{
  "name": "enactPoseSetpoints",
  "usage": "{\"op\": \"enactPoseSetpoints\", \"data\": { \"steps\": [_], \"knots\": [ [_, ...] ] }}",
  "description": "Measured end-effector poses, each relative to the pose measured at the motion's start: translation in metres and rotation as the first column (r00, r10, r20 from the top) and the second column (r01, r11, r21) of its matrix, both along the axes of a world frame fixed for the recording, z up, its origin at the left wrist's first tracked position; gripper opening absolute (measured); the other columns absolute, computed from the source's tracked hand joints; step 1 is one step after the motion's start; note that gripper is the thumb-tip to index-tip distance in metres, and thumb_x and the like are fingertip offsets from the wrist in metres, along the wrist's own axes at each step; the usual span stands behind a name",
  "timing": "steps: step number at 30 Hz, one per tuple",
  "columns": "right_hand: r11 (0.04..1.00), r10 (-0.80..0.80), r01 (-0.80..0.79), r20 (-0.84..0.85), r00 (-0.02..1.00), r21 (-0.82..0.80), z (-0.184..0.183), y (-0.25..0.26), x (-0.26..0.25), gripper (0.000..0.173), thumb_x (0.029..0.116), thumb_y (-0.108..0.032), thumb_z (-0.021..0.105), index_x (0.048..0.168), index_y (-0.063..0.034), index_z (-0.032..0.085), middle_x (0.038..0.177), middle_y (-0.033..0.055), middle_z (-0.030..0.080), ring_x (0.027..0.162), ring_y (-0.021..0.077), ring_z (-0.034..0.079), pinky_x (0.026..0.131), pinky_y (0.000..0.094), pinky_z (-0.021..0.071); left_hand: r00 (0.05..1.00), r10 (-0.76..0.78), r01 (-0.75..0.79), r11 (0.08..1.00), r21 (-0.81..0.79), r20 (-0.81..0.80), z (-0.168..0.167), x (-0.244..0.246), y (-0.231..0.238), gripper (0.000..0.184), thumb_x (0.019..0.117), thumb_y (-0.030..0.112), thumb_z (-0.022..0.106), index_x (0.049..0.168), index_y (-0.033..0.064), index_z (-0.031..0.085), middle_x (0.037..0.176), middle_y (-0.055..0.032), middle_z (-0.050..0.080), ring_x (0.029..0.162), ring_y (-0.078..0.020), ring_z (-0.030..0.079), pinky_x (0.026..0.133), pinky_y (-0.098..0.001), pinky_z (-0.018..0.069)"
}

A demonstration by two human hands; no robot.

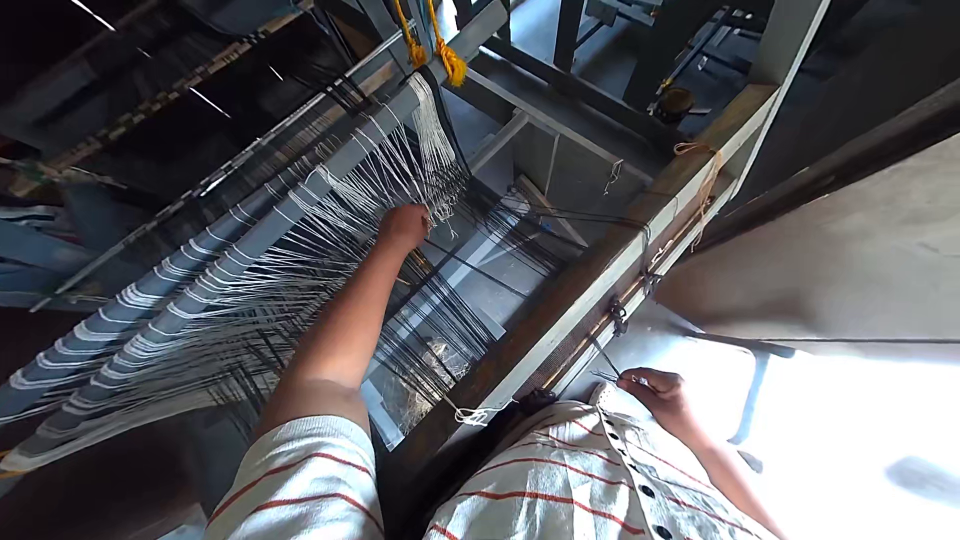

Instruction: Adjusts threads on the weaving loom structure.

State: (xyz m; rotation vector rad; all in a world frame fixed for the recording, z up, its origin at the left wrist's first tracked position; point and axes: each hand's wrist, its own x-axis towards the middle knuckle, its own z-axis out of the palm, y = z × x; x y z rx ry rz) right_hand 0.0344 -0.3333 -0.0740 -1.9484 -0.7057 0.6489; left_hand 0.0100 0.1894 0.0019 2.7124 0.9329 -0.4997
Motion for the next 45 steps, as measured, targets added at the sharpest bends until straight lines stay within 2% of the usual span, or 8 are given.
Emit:
{"op": "enactPoseSetpoints", "data": {
  "steps": [4, 7, 11, 17, 23, 28, 36, 45],
  "knots": [
    [1.0, 0.004, -0.004, 0.002, 1.0, 0.018, -0.001, 0.0, -0.001, 0.02, 0.0927, -0.018, 0.065, 0.093, -0.0018, 0.077, 0.078, 0.0002, 0.072, 0.065, -0.0095, 0.055, 0.063, 0.0099, 0.0453, 0.99, 0.129, -0.129, 0.992, 0.001, 0.061, -0.006, -0.002, -0.002, 0.026, 0.1031, 0.012, 0.053, 0.117, -0.0059, 0.067, 0.121, -0.0314, 0.065, 0.12, -0.049, 0.06, 0.1, -0.0667, 0.045],
    [0.999, 0.003, -0.003, -0.006, 1.0, 0.037, -0.002, 0.001, -0.001, 0.019, 0.0924, -0.017, 0.065, 0.093, -0.0013, 0.076, 0.076, -0.0011, 0.071, 0.062, -0.0105, 0.051, 0.06, 0.0088, 0.0424, 0.965, 0.252, -0.254, 0.967, 0.013, 0.078, -0.008, -0.004, -0.001, 0.032, 0.1023, 0.012, 0.056, 0.126, -0.0094, 0.06, 0.125, -0.0345, 0.061, 0.122, -0.0509, 0.058, 0.102, -0.0658, 0.0458],
    [1.0, 0.008, -0.008, 0.003, 1.0, 0.027, -0.003, 0.002, 0.0, 0.02, 0.0923, -0.018, 0.065, 0.092, -0.0018, 0.076, 0.076, -0.0013, 0.07, 0.061, -0.0096, 0.051, 0.06, 0.0096, 0.0423, 0.94, 0.331, -0.335, 0.942, 0.031, 0.082, -0.009, -0.004, 0.003, 0.045, 0.1036, 0.015, 0.055, 0.142, -0.0071, 0.048, 0.127, -0.036, 0.06, 0.121, -0.0527, 0.059, 0.099, -0.0669, 0.047],
    [1.0, -0.003, 0.004, -0.003, 1.0, 0.028, -0.001, 0.003, -0.001, 0.019, 0.0923, -0.018, 0.067, 0.093, -0.001, 0.076, 0.075, -0.0005, 0.07, 0.061, -0.0096, 0.051, 0.06, 0.0103, 0.0428, 0.898, 0.404, -0.404, 0.914, -0.039, 0.176, -0.007, 0.003, 0.006, 0.051, 0.1079, 0.032, 0.052, 0.144, -0.0043, 0.048, 0.124, -0.0359, 0.062, 0.114, -0.0518, 0.063, 0.097, -0.0673, 0.0486],
    [0.999, -0.011, 0.011, -0.003, 1.0, 0.041, 0.0, 0.002, -0.001, 0.02, 0.0927, -0.018, 0.066, 0.093, -0.0011, 0.077, 0.077, -0.0006, 0.071, 0.063, -0.0107, 0.052, 0.061, 0.0086, 0.0432, 0.885, 0.423, -0.425, 0.904, -0.035, 0.196, -0.01, 0.014, 0.011, 0.05, 0.108, 0.038, 0.05, 0.132, -0.0051, 0.059, 0.123, -0.0334, 0.063, 0.114, -0.0492, 0.064, 0.098, -0.0669, 0.0474],
    [0.998, -0.008, 0.009, -0.011, 1.0, 0.062, 0.0, 0.002, -0.001, 0.018, 0.0921, -0.015, 0.066, 0.092, -0.0005, 0.076, 0.079, 0.0002, 0.073, 0.066, -0.0107, 0.056, 0.064, 0.0082, 0.0456, 0.862, 0.455, -0.454, 0.889, -0.058, 0.224, -0.017, 0.014, 0.014, 0.036, 0.109, 0.025, 0.046, 0.123, -0.0019, 0.066, 0.121, -0.0291, 0.066, 0.111, -0.0452, 0.066, 0.096, -0.0649, 0.0491],
    [1.0, 0.009, -0.009, -0.022, 1.0, 0.03, 0.0, 0.005, 0.002, 0.018, 0.0927, -0.016, 0.066, 0.093, -0.0011, 0.076, 0.077, -0.0009, 0.071, 0.063, -0.0112, 0.051, 0.061, 0.0082, 0.0424, 0.833, 0.496, -0.488, 0.868, -0.096, 0.246, -0.021, 0.001, 0.012, 0.035, 0.108, 0.021, 0.046, 0.119, -0.007, 0.065, 0.121, -0.0287, 0.067, 0.112, -0.0427, 0.067, 0.099, -0.0621, 0.0502],
    [0.999, -0.002, 0.002, -0.004, 1.0, 0.04, -0.003, 0.003, 0.001, 0.02, 0.0934, -0.017, 0.066, 0.093, -0.0008, 0.076, 0.078, 0.0014, 0.072, 0.064, -0.0083, 0.054, 0.063, 0.0104, 0.0444, 0.796, 0.498, -0.487, 0.865, -0.124, 0.344, -0.027, -0.002, 0.01, 0.038, 0.1092, 0.023, 0.043, 0.116, -0.0055, 0.068, 0.113, -0.0271, 0.07, 0.102, -0.0401, 0.071, 0.094, -0.0595, 0.0534]
  ]
}}
